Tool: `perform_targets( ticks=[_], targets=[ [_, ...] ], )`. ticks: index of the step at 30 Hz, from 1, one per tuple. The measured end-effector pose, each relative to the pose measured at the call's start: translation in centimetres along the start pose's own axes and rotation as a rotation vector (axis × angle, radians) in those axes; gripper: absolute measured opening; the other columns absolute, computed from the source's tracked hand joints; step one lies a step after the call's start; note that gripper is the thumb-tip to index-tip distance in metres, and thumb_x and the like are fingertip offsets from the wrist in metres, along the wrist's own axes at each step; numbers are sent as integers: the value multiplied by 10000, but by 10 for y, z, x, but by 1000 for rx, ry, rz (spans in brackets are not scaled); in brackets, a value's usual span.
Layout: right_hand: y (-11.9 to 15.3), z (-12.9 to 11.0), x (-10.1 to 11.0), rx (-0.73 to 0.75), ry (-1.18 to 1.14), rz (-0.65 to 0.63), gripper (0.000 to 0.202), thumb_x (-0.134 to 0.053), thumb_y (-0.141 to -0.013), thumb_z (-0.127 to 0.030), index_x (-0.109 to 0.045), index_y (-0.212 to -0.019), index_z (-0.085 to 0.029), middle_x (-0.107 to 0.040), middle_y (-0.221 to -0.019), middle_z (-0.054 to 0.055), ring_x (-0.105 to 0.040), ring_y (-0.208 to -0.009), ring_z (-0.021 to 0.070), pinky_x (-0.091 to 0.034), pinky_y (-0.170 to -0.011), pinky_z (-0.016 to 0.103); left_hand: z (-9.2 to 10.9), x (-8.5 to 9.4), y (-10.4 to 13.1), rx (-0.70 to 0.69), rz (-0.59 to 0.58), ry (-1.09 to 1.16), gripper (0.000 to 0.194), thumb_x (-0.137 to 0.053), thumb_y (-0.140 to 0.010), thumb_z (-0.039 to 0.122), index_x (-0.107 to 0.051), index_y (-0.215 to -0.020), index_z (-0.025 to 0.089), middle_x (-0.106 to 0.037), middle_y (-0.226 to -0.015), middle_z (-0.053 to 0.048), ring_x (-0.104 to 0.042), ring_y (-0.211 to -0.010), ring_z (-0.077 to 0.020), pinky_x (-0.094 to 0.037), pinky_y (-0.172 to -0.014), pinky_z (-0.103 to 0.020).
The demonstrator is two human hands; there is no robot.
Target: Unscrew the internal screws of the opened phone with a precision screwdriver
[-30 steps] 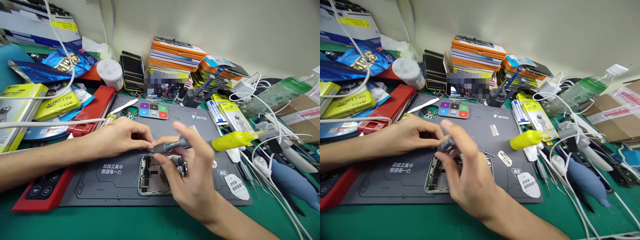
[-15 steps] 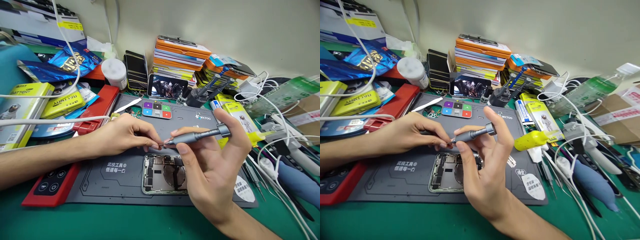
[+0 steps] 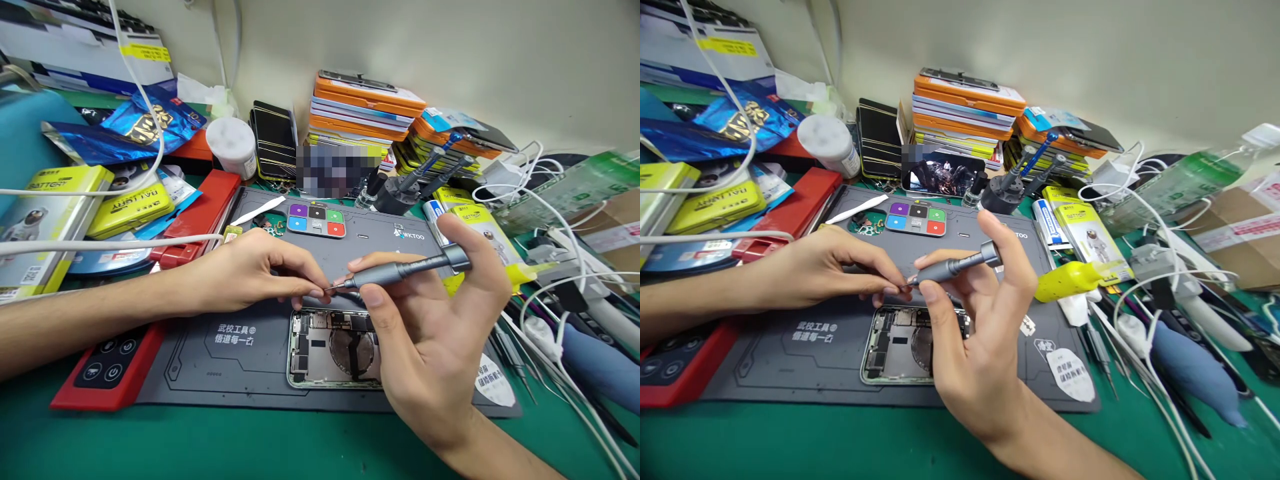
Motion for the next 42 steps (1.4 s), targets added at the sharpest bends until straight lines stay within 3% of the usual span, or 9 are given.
perform_targets(
  ticks=[6, 13, 42],
  targets=[
    [-3, 1, 1, -93, -91, -12, 637, -649, -1043, -98, -378, -1563, -348, -744, -1095, 9, -754, -1039, 169, -710, -890, 333, -2, -1, 0, 24, -10, 117, 120, -776, -980, 119, -864, -975, 201, -842, -818, 43, -772, -694, -70, -606, -678, -97],
    [-5, 2, 5, -194, -148, 13, 620, -680, -1048, -169, -379, -1565, -335, -752, -1054, 15, -743, -1028, 171, -704, -832, 307, -1, 0, 2, 45, -33, 164, 110, -777, -991, 145, -868, -998, 206, -856, -863, 32, -781, -709, -79, -620, -668, -109],
    [-7, 1, 5, -264, -196, 21, 612, -701, -1040, -195, -419, -1560, -353, -767, -1023, 6, -754, -1007, 163, -711, -816, 278, 1, -1, 2, -3, -77, 175, 75, -797, -995, 196, -869, -1017, 186, -873, -905, -15, -807, -745, -120, -635, -686, -153]
  ],
)
Point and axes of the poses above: each hand's wrist, its own y-axis away from the middle knuckle, its own x-axis out of the back of the hand, z = x × y, the point moved 2 cm from there along -y, towards the middle knuckle
